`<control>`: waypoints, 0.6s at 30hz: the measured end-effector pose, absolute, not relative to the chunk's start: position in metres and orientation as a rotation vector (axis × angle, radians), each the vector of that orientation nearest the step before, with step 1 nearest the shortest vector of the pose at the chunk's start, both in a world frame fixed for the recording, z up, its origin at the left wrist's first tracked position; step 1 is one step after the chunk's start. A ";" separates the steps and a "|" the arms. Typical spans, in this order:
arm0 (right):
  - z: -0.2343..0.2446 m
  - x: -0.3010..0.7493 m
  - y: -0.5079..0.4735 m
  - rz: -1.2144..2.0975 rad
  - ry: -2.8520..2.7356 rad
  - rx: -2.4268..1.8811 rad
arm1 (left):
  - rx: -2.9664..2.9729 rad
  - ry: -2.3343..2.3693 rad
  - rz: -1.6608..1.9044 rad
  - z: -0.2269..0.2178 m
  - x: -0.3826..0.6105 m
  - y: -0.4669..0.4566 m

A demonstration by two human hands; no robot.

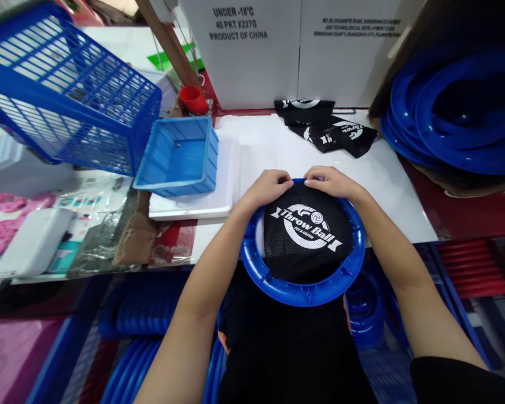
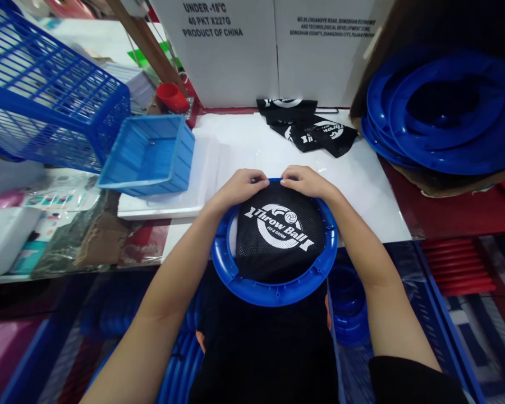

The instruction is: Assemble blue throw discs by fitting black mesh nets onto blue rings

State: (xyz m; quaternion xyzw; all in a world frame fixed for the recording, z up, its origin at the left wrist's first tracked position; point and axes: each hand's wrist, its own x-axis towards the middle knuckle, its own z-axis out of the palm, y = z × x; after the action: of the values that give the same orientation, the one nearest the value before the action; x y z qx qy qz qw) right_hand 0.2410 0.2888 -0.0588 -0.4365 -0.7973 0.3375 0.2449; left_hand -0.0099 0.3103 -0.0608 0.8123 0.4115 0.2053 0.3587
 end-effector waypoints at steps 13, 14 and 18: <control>-0.064 0.237 0.291 0.929 -2.065 -1.247 | 2.167 1.190 0.513 -0.063 -0.004 0.309; -0.063 0.237 0.291 0.936 -2.065 -1.244 | 2.155 1.173 0.509 -0.063 -0.004 0.309; -0.062 0.239 0.289 0.959 -2.056 -1.228 | 2.085 1.095 0.518 -0.064 -0.009 0.313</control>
State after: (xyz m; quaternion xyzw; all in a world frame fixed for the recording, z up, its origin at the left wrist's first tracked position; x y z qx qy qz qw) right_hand 0.2389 0.2892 -0.0624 -0.4573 -0.7657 0.3571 0.2774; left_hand -0.0086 0.3126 -0.0639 0.8077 0.4241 0.2005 0.3572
